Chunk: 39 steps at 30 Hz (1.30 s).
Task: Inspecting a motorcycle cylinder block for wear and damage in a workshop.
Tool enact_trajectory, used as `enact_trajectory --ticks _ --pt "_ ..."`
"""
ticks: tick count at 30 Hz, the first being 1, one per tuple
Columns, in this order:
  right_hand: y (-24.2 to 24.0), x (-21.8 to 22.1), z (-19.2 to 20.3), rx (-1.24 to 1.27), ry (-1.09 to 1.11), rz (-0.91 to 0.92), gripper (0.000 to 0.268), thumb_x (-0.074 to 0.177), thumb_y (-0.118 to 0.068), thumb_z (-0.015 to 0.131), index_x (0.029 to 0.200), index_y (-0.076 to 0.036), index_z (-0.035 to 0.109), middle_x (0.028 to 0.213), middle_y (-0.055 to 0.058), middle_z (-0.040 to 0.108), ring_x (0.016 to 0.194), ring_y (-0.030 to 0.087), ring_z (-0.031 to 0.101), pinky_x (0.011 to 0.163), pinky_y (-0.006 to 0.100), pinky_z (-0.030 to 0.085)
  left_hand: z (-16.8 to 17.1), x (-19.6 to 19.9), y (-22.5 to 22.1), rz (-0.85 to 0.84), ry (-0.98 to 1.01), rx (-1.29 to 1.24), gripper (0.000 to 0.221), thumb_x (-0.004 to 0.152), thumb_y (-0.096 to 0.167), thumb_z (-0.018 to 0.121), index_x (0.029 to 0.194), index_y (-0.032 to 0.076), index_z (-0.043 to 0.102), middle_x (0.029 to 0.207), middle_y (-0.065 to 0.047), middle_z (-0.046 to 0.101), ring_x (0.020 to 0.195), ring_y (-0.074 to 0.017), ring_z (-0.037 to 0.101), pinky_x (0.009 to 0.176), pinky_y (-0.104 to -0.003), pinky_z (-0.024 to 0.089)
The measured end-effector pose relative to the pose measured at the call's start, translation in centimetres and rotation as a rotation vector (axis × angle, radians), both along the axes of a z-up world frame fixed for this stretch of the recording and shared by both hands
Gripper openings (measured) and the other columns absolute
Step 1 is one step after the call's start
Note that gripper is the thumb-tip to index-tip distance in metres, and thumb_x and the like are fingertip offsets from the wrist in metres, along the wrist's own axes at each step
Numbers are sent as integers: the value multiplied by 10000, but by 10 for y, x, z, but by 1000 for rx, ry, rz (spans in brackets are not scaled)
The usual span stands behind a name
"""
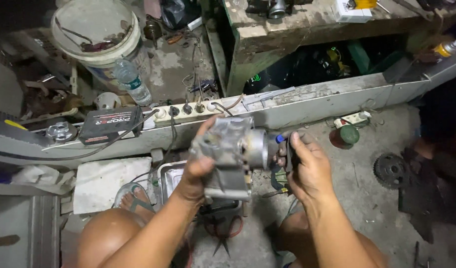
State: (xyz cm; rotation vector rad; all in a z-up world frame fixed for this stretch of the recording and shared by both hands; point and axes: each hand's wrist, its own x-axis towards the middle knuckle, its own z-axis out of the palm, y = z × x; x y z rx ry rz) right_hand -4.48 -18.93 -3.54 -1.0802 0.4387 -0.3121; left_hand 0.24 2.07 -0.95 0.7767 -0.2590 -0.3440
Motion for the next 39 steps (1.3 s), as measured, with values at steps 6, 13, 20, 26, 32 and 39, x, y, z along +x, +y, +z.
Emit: enact_trajectory --ticks 6,13,20,26,32,39 --pt "2 -1 16 89 72 144 361 937 -302 698 1129 -16 587 882 221 689 768 293 668 539 337 494 1 -9 0 273 -612 424 1365 493 447 892 1560 -13 178 1498 -228 408 1358 -287 424 1225 -446 318" --pt "1 -16 8 162 43 381 293 856 -20 709 1136 68 705 977 179 754 778 208 698 711 286 560 3 -22 5 365 -807 684 1288 541 484 806 1549 26 148 1578 -228 282 1498 -440 355 1307 -542 299" --pt "-2 -12 -2 94 87 316 238 859 56 649 1080 79 733 908 168 745 730 200 661 684 274 525 -6 -24 -1 379 -814 694 1272 564 507 798 1534 1 150 1564 -251 269 1481 -453 356 1278 -546 324" --pt "1 -5 -7 31 97 284 130 870 38 649 962 60 737 822 128 717 661 167 613 628 253 491 -10 -24 -1 367 -773 710 1278 552 491 809 1532 -4 156 1562 -250 277 1466 -446 367 1258 -530 320" --pt "8 -3 2 -40 154 233 185 946 -89 675 893 76 740 747 116 699 583 138 575 555 236 462 -14 -27 -1 376 -849 748 1324 534 494 845 1544 16 137 1575 -270 262 1481 -464 348 1269 -561 311" --pt "4 -5 10 79 213 287 238 964 -99 642 1055 105 724 897 173 734 706 191 639 677 282 508 -26 -28 1 411 -1017 807 1348 494 551 901 1521 -6 230 1560 -277 328 1433 -431 412 1220 -572 322"
